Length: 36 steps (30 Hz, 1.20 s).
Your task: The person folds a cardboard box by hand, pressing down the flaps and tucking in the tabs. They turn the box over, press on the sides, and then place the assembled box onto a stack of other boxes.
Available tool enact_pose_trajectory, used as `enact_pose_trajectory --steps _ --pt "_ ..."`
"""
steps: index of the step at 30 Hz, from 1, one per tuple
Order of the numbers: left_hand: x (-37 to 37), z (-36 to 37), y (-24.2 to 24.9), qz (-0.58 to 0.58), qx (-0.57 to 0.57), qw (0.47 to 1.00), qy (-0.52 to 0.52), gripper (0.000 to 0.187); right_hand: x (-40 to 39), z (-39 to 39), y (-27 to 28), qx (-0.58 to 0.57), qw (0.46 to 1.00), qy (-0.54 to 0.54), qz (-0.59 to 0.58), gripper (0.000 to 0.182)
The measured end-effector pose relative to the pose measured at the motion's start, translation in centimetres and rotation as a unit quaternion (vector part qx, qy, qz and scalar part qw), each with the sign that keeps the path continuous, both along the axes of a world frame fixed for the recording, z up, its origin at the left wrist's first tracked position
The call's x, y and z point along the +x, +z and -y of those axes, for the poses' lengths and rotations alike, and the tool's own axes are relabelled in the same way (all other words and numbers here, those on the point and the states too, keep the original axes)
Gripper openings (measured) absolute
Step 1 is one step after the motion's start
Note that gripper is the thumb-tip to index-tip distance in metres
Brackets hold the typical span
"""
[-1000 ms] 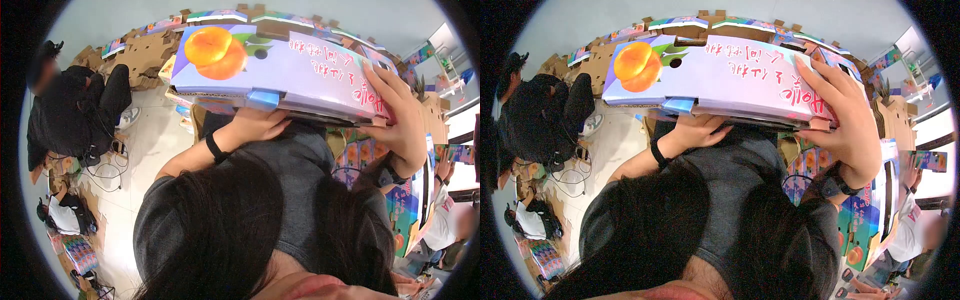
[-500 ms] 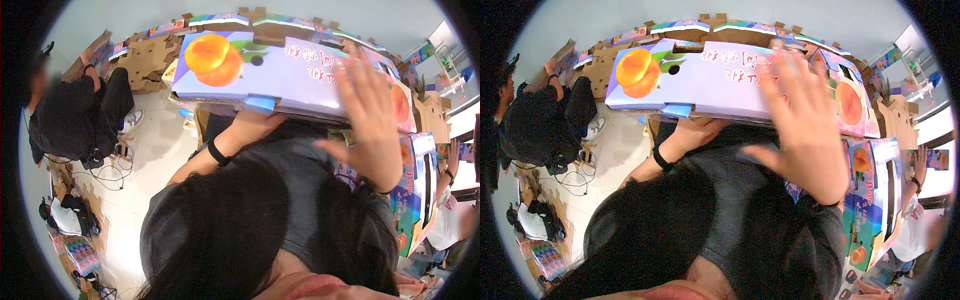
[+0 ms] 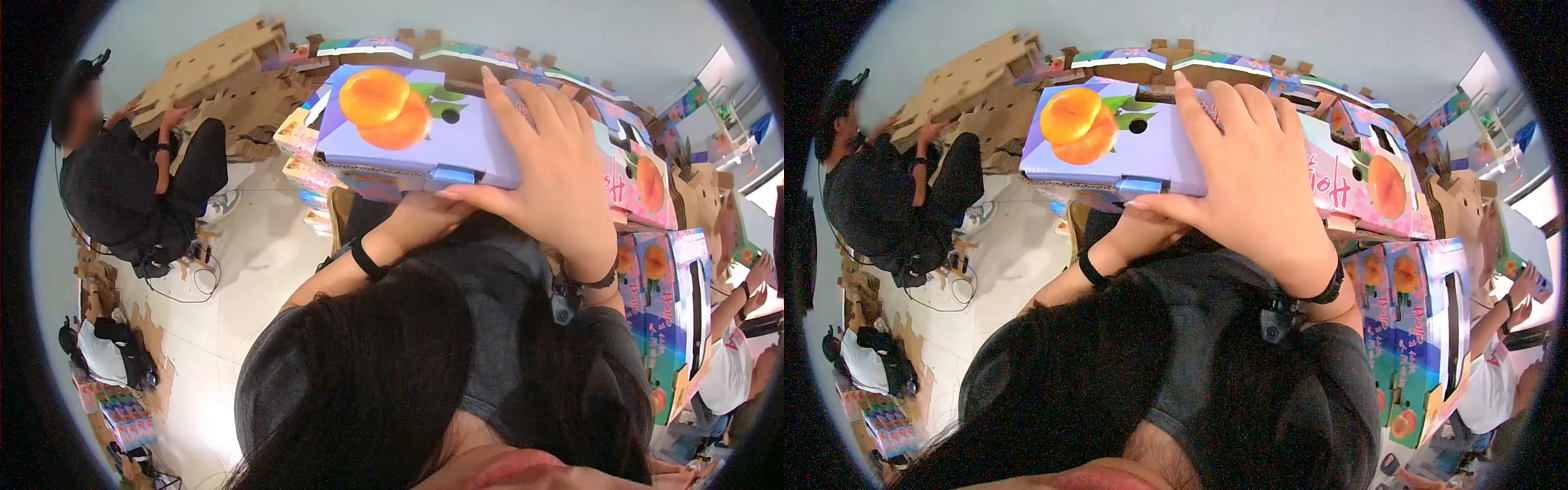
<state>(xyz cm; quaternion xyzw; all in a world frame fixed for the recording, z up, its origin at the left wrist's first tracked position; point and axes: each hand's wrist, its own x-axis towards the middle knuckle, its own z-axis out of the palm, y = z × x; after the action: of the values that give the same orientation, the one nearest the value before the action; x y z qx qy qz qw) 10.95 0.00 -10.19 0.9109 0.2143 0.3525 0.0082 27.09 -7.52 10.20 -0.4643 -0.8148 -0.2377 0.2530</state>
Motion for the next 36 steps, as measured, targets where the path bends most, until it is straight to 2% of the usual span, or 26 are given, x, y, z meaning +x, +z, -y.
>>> enact_pose_trajectory --steps 5,6,9,12,15,16,19,21,23,25,27,28,31,36 --pt "0.6 -0.5 0.0 0.056 0.059 0.996 -0.027 0.031 0.7 -1.2 0.1 0.018 0.999 0.035 -0.017 0.092" --pt "0.6 -0.4 0.4 0.064 0.075 0.995 -0.025 0.032 0.7 -1.4 0.1 0.011 0.999 0.036 -0.022 0.092" --pt "0.4 0.2 2.7 0.126 0.079 0.983 -0.104 0.036 0.8 -1.7 0.3 0.005 0.999 0.034 -0.03 0.092" --pt "-0.5 1.6 3.8 0.151 0.105 0.977 -0.109 0.037 1.3 -2.4 0.2 0.016 0.999 0.033 -0.029 0.093" --pt "-2.4 2.1 4.3 0.224 0.123 0.963 -0.091 0.058 1.6 -2.8 0.0 0.012 0.999 0.035 -0.037 0.096" --pt "-2.9 2.2 4.7 0.26 0.174 0.947 -0.078 0.083 1.6 -2.7 0.1 0.009 0.999 0.033 -0.039 0.098" --pt "-5.4 0.8 5.5 0.353 0.345 0.869 0.004 0.087 1.5 -2.1 0.4 -0.011 0.999 0.032 -0.041 0.105" --pt "-6.9 -0.6 6.2 0.385 0.43 0.806 0.132 0.096 1.5 -1.8 0.2 -0.017 0.999 0.04 -0.031 0.111" --pt "-9.0 1.3 8.6 0.292 0.3 0.869 0.265 0.113 2.0 -1.7 -0.2 -0.012 0.998 0.055 -0.011 0.116" --pt "-9.6 -0.4 9.9 0.295 0.252 0.895 0.221 0.125 2.1 -1.2 -0.4 -0.034 0.998 0.048 -0.008 0.119" --pt "-9.2 -1.9 10.9 0.356 0.184 0.91 0.105 0.124 1.8 -0.7 -0.5 -0.048 0.998 0.048 -0.011 0.121" --pt "-7.5 -2.3 11.2 0.454 0.091 0.886 -0.032 0.12 1.7 -0.5 -0.5 -0.05 0.997 0.052 -0.014 0.122" --pt "-7.0 -2.3 10.9 0.398 0.052 0.913 -0.079 0.122 1.8 -0.3 -0.4 -0.053 0.997 0.05 -0.019 0.122" --pt "-6.3 -2.0 11.4 0.337 0.086 0.934 -0.082 0.114 1.8 0.1 -0.3 -0.044 0.998 0.037 -0.011 0.122"
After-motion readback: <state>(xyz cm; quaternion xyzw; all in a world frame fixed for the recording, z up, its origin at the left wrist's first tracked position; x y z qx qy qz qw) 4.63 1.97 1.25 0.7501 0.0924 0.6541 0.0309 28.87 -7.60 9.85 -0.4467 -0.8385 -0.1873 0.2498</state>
